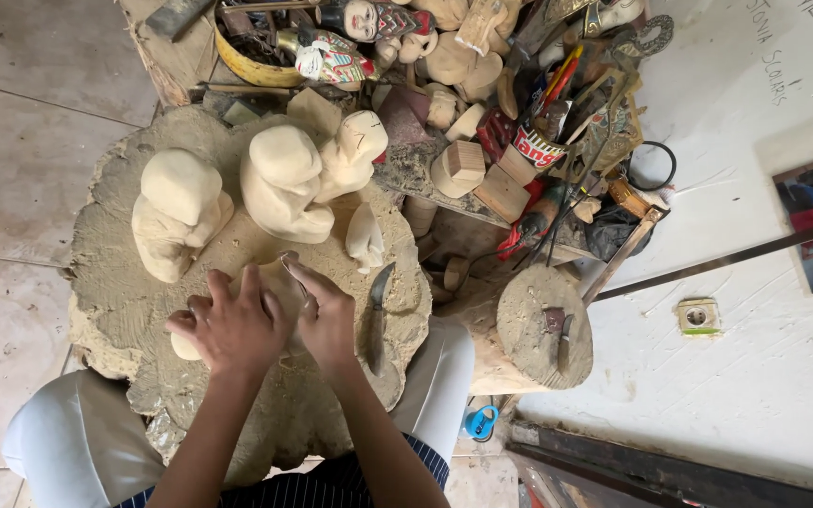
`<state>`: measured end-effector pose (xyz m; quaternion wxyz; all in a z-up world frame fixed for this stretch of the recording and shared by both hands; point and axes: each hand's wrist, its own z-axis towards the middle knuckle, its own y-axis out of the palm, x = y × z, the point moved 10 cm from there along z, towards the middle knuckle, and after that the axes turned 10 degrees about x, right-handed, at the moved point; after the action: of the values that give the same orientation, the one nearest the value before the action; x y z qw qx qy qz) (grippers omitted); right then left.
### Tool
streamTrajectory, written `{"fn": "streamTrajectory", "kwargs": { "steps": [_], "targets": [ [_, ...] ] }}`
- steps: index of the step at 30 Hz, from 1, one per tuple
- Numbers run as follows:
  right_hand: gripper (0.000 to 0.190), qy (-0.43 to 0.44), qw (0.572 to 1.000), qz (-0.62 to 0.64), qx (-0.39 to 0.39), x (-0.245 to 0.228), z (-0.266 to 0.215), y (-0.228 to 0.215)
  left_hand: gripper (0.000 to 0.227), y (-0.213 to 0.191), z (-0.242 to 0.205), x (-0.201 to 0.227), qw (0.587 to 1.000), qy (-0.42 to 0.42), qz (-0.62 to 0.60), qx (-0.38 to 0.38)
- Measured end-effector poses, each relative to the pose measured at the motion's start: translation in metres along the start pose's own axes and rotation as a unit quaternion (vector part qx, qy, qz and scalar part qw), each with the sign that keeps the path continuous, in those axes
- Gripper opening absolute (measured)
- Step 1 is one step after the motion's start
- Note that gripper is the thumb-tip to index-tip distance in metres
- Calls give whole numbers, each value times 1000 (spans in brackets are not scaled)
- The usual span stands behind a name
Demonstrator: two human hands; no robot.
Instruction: Sanding and scraping wooden figurines to smooth their surfaces
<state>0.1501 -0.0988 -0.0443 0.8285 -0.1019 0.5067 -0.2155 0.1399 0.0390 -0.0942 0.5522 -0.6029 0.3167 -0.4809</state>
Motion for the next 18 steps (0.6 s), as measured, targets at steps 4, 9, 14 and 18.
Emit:
{"fn": "streamTrajectory", "kwargs": {
  "steps": [4,9,14,18],
  "targets": [
    [55,58,998,-13,-25,-12,-21,-19,46,-13,4,1,1000,-10,-8,-9],
    [53,68,996,-52,-23,20,-68,-36,54,18,4,1,999,4,-9,-51],
    [58,93,995,21,-27,17,-18,-12,56,15,3,2,999,-3,-6,-51],
    [58,76,996,-22,-50,4,-19,-10,59,11,5,-4,999,-12,-27,-33]
  ]
}}
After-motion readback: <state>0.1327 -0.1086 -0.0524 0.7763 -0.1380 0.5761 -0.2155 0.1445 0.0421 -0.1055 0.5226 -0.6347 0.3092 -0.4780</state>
